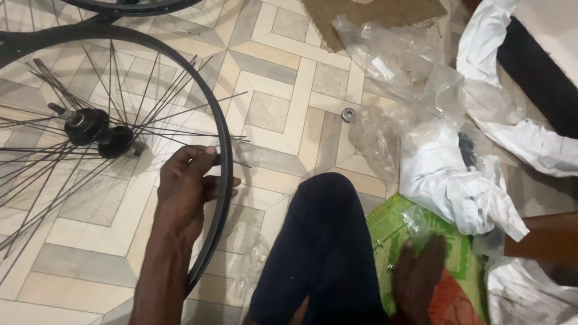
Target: The person sits on the floor and laces a bicycle wheel by inserting spokes from the hub into the rim and securing them with nipples. The person works methodically around the wheel, adjusting spoke positions and tightening connections.
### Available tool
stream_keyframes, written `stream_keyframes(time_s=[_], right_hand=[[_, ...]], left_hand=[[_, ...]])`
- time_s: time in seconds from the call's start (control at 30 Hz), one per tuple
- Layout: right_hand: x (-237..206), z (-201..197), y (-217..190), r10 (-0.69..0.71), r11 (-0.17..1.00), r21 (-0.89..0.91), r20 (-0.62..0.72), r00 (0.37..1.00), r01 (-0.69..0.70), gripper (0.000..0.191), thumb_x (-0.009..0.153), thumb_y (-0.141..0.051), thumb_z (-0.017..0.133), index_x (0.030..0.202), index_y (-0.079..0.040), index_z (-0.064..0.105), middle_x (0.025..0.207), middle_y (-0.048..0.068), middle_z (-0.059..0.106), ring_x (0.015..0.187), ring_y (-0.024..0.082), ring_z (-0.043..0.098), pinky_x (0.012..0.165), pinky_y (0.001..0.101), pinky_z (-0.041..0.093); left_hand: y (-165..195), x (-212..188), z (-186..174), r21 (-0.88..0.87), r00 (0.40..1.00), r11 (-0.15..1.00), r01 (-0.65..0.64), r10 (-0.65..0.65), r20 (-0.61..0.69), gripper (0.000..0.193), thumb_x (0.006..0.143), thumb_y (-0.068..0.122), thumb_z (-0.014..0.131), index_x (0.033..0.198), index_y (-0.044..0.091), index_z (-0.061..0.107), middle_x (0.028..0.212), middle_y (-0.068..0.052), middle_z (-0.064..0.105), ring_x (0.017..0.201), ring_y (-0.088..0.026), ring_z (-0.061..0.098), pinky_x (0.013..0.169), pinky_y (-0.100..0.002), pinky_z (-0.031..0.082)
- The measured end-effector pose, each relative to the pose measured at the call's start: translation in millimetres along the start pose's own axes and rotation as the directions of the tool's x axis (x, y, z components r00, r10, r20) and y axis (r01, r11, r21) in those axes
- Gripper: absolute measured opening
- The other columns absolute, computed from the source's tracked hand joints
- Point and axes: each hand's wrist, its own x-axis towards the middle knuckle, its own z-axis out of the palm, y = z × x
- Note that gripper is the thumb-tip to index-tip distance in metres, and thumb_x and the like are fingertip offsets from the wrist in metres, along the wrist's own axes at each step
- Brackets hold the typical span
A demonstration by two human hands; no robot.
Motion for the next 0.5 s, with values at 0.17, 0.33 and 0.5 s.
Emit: stream_keyframes(time_s=[0.17, 0.33, 0.5], right_hand=[[72, -3, 7, 0.000, 0.996, 0.088, 0.112, 0.994, -0.009, 0.032, 0.097, -0.026, 0.067, 0.109, 0.003, 0.066, 0.104, 0.026, 0.066, 0.099, 0.045, 0.062, 0.090, 0.0541, 0.050], [77, -14, 19, 0.326, 0.677, 0.487, 0.472, 0.819, -0.551, 0.017, 0.103, -0.015, 0.070, 0.105, 0.001, 0.067, 0.095, 0.017, 0.063, 0.084, 0.028, 0.054, 0.073, 0.0423, 0.043], [58, -32, 18, 0.428, 0.016, 0.788, 0.551, 0.716, -0.616, 0.016, 0.096, -0.008, 0.060, 0.111, -0.009, 0.059, 0.110, 0.006, 0.071, 0.099, 0.015, 0.064, 0.091, 0.0290, 0.053]], left_hand=[[-10, 4, -2, -0.033, 1.000, 0.999, -0.009, 0.009, 0.008, 0.021, 0.092, 0.019, 0.068, 0.104, 0.004, 0.059, 0.099, -0.014, 0.071, 0.066, -0.027, 0.073, 0.057, -0.037, 0.062], [-15, 1, -2, -0.035, 0.999, 0.999, -0.030, 0.030, 0.021, 0.022, 0.094, 0.020, 0.068, 0.104, 0.003, 0.058, 0.099, -0.014, 0.070, 0.067, -0.028, 0.073, 0.058, -0.039, 0.062], [-14, -8, -3, -0.016, 0.999, 0.999, -0.037, 0.037, 0.001, 0.020, 0.095, 0.018, 0.069, 0.104, 0.004, 0.057, 0.098, -0.014, 0.069, 0.067, -0.028, 0.073, 0.061, -0.039, 0.064]])
